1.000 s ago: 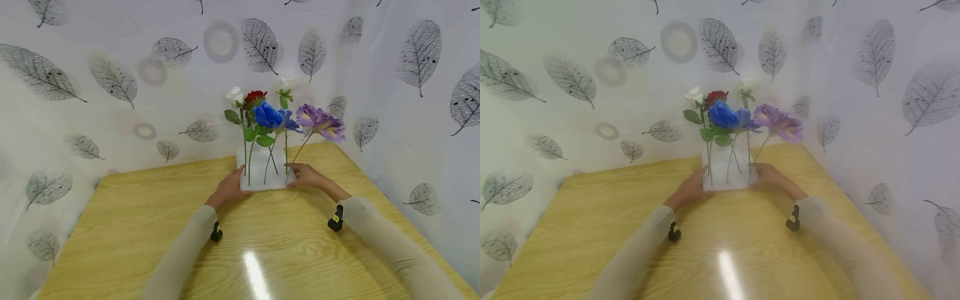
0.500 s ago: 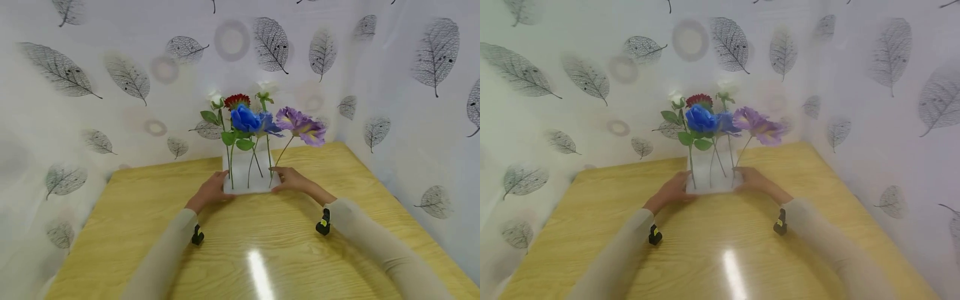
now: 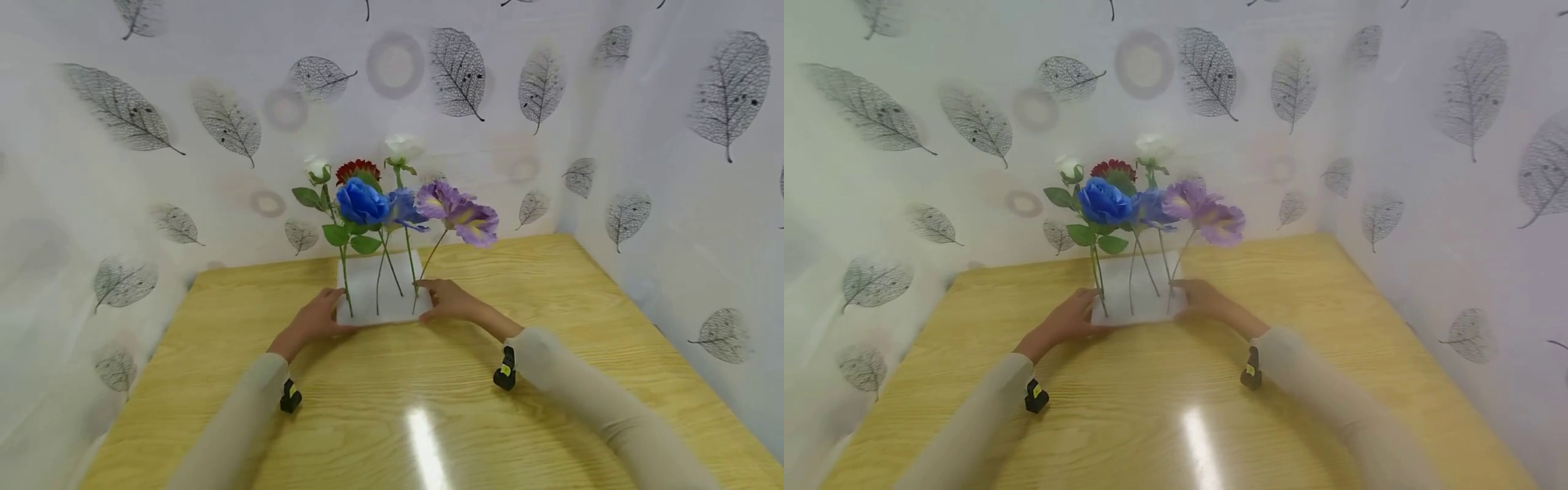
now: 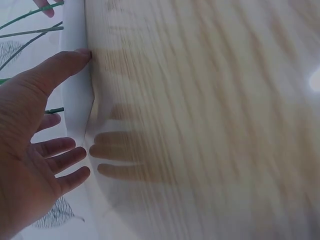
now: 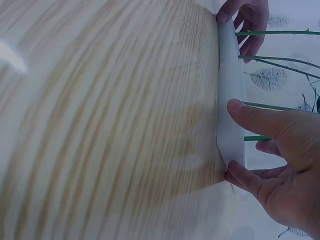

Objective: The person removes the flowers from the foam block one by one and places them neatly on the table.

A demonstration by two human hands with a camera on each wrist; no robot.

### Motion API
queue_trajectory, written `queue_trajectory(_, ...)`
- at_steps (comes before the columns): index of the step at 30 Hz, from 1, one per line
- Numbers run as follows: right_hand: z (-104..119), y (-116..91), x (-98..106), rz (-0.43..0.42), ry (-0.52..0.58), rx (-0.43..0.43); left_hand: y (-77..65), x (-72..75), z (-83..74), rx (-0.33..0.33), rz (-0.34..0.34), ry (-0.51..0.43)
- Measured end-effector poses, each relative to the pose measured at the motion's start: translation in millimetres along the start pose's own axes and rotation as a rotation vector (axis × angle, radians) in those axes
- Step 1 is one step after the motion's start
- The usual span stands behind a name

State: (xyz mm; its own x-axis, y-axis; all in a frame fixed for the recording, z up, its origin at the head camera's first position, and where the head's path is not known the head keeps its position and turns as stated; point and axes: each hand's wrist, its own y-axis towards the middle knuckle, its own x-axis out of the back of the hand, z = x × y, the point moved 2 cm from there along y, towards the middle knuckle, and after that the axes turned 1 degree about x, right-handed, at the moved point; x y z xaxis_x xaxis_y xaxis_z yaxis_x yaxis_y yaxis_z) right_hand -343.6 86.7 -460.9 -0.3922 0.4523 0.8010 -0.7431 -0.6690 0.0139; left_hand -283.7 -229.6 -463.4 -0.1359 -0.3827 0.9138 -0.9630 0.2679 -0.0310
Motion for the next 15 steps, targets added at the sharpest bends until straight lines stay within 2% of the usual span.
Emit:
queue_trajectory(7, 18.1, 24.0, -17.9, 0.001, -0.038, 0.055, -18.5, 12.5, 24.7, 0.047, 0.012, -0.006)
queue_trajectory(15, 47.2, 49.2, -38.8, 0.015, -0.111, 0.047, -37.7, 27.5, 52.5, 0.074, 0.004, 0.007)
